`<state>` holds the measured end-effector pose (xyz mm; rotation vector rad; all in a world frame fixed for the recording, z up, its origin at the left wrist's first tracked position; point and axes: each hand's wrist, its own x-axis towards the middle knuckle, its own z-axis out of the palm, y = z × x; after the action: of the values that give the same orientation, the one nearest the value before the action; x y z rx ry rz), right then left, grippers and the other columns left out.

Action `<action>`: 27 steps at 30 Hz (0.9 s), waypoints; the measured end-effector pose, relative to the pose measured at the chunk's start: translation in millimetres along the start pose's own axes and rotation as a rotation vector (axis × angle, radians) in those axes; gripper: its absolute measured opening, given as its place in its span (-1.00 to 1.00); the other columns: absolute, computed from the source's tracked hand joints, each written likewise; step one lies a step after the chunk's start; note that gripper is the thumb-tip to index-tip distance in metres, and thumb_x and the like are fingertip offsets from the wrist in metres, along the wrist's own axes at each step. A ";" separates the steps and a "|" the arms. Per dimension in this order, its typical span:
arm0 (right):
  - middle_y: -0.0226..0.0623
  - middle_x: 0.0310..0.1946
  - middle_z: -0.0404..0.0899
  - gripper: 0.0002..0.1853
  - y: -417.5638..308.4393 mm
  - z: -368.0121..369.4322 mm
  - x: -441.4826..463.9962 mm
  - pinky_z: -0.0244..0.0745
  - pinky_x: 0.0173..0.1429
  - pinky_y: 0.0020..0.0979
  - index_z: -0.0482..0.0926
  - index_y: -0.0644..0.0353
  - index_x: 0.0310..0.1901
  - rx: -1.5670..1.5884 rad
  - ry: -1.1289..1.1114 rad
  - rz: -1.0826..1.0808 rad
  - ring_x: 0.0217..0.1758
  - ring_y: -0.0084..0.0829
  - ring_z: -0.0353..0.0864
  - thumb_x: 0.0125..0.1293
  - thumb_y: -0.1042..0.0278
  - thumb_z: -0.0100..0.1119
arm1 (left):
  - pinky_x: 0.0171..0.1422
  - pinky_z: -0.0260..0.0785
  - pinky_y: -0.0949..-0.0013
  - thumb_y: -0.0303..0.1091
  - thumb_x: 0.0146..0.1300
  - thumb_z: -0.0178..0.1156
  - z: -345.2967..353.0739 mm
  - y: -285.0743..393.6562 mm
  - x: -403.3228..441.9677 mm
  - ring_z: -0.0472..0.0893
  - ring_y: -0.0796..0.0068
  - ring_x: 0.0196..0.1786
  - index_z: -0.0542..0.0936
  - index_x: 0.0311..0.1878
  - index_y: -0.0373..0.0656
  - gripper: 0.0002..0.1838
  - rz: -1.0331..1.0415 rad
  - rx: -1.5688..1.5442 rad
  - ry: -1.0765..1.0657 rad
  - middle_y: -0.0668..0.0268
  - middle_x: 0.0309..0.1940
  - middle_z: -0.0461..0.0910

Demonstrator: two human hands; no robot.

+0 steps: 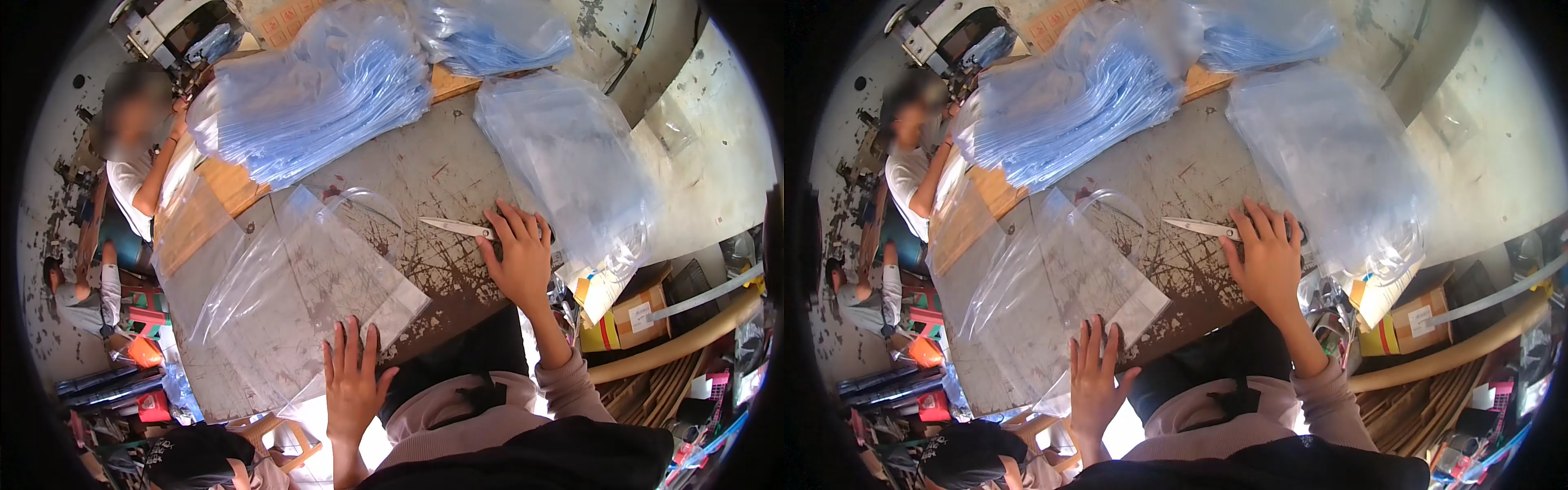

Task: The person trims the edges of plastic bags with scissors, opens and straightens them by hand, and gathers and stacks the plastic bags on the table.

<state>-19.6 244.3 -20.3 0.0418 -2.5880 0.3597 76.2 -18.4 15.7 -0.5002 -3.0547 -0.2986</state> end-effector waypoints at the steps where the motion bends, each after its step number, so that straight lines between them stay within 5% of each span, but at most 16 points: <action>1: -0.24 0.12 0.47 -0.61 0.6 0.3 0.3 0.11 0.33 -0.02 0.53 0.14 0.01 -0.003 -0.004 0.003 0.18 -0.23 0.40 0.21 0.14 0.17 | 0.37 0.10 -0.09 -0.23 0.18 0.21 3.4 -3.1 -4.6 0.24 -0.02 0.37 0.42 0.23 -0.12 -0.47 0.010 -0.014 0.000 0.04 0.34 0.22; 8: -0.27 0.11 0.48 -0.62 2.0 4.6 -1.6 0.10 0.34 -0.04 0.54 0.11 0.01 -0.004 0.023 -0.006 0.18 -0.24 0.41 0.21 0.13 0.17 | 0.23 0.37 0.11 -0.24 0.11 0.26 15.7 -21.6 -7.1 0.42 0.06 0.25 0.48 0.15 -0.14 -0.49 0.153 -0.076 0.054 0.04 0.24 0.37; 19: -0.27 0.08 0.50 -0.63 2.9 6.6 -1.4 0.12 0.33 -0.06 0.55 0.13 0.00 -0.037 0.035 -0.025 0.17 -0.24 0.42 0.21 0.13 0.17 | 0.23 0.39 0.18 -0.41 0.09 0.22 -2.3 -8.4 5.7 0.38 0.09 0.29 0.41 0.19 -0.23 -0.46 0.253 -0.150 -0.046 0.01 0.23 0.35; 25: -0.28 0.09 0.50 -0.62 3.9 7.8 -2.5 0.13 0.33 -0.08 0.55 0.13 0.00 -0.032 0.046 -0.043 0.17 -0.23 0.42 0.21 0.12 0.17 | -0.12 0.57 0.36 -0.65 -0.03 0.14 -10.3 -8.8 5.5 0.62 0.20 -0.02 0.48 0.05 -0.30 -0.53 0.309 -0.217 0.138 0.04 0.02 0.54; 27: -0.29 0.11 0.49 -0.61 6.2 4.4 -3.5 0.12 0.33 -0.09 0.54 0.12 0.02 -0.024 0.040 -0.044 0.17 -0.23 0.43 0.21 0.11 0.17 | -0.28 0.57 0.41 -0.64 -0.02 0.16 -16.3 -2.2 7.9 0.68 0.31 -0.27 0.52 -0.09 -0.31 -0.66 0.315 -0.256 0.240 0.14 -0.19 0.62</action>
<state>-19.4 249.0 -27.1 0.0815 -2.5467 0.3098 68.0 -21.2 31.7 -0.8745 -2.6660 -0.6828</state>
